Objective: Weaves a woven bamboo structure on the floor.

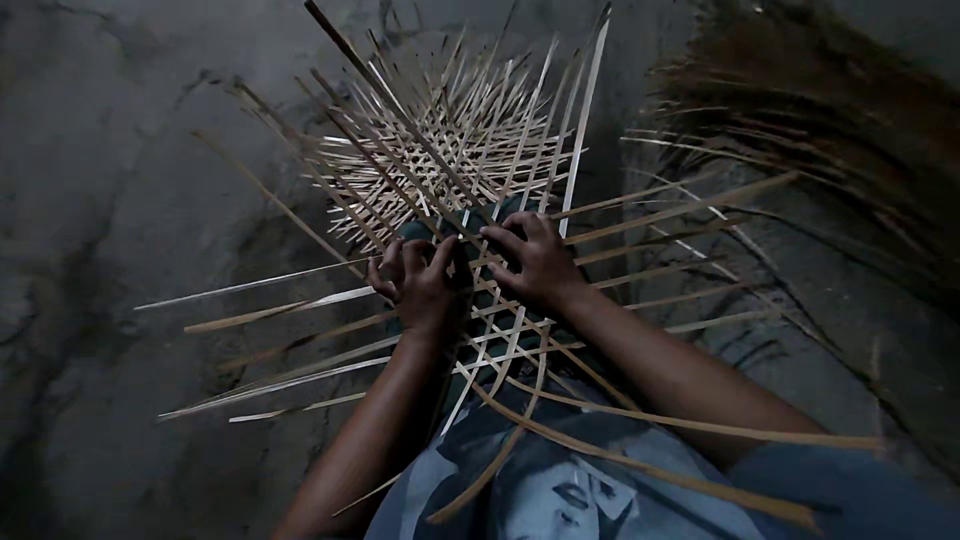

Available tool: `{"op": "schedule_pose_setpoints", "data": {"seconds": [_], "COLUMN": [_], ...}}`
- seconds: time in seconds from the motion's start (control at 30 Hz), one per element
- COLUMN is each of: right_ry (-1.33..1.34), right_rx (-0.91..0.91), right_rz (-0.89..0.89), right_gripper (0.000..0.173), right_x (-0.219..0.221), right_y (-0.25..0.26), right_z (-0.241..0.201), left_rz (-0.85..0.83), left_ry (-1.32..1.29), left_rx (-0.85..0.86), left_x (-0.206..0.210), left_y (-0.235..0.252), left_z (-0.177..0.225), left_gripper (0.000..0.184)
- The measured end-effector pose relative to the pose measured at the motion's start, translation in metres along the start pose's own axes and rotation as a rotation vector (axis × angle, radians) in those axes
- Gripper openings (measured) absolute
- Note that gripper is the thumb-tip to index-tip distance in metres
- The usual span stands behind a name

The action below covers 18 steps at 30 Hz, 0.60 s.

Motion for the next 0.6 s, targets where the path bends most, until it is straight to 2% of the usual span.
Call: {"op": "schedule_pose_setpoints", "data": {"seconds": [0.23,0.33,0.4,0.47,0.5,0.57,0.6], "right_ry": [0.027,0.18,0.231,0.228,0.219,0.236,0.268], "right_rx": [-0.033,0.051,0.157,0.254,0.275,0.26,0.241], "right_rz": [0.057,0.011,-0.092,-0.264,-0.35,-0.468,-0.474], "right_gripper": [0.046,0.046,0.045,0.045,0.044,0.04,0.038], "right_x": [-0.002,-0.016,-0.026,-0.027,-0.025,-0.018,-0.015], "right_y": [-0.001,0.008,0.024,0.042,0.05,0.062,0.065], "right_z": [0.001,0.007,0.013,0.017,0.018,0.019,0.022], "left_rz": [-0.022,-0.108,-0.152,-0.192,-0.229,-0.354,-0.397], "left_ry": [-0.022,-0.09,-0.204,-0.487,-0.748,-1.319,-1.476], "left_rx": [0.014,0.04,0.096,0.127,0.114,-0.076,-0.239], "left_x": [-0.002,-0.017,-0.028,-0.024,-0.015,0.009,0.022], "left_y": [0.001,0.012,0.034,0.062,0.075,0.093,0.097], "left_z": [-0.003,-0.002,0.004,0.01,0.013,0.02,0.02], "left_gripper": [0.039,0.039,0.036,0.032,0.03,0.021,0.015]}}
Point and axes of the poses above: each hand's wrist, its own y-axis towards the middle knuckle, its own x-axis out of the palm, z = x × y, the point moved 7 cm from there along y, towards the middle knuckle, and after that the axes turned 3 degrees about -z, right-handed, at the moved point
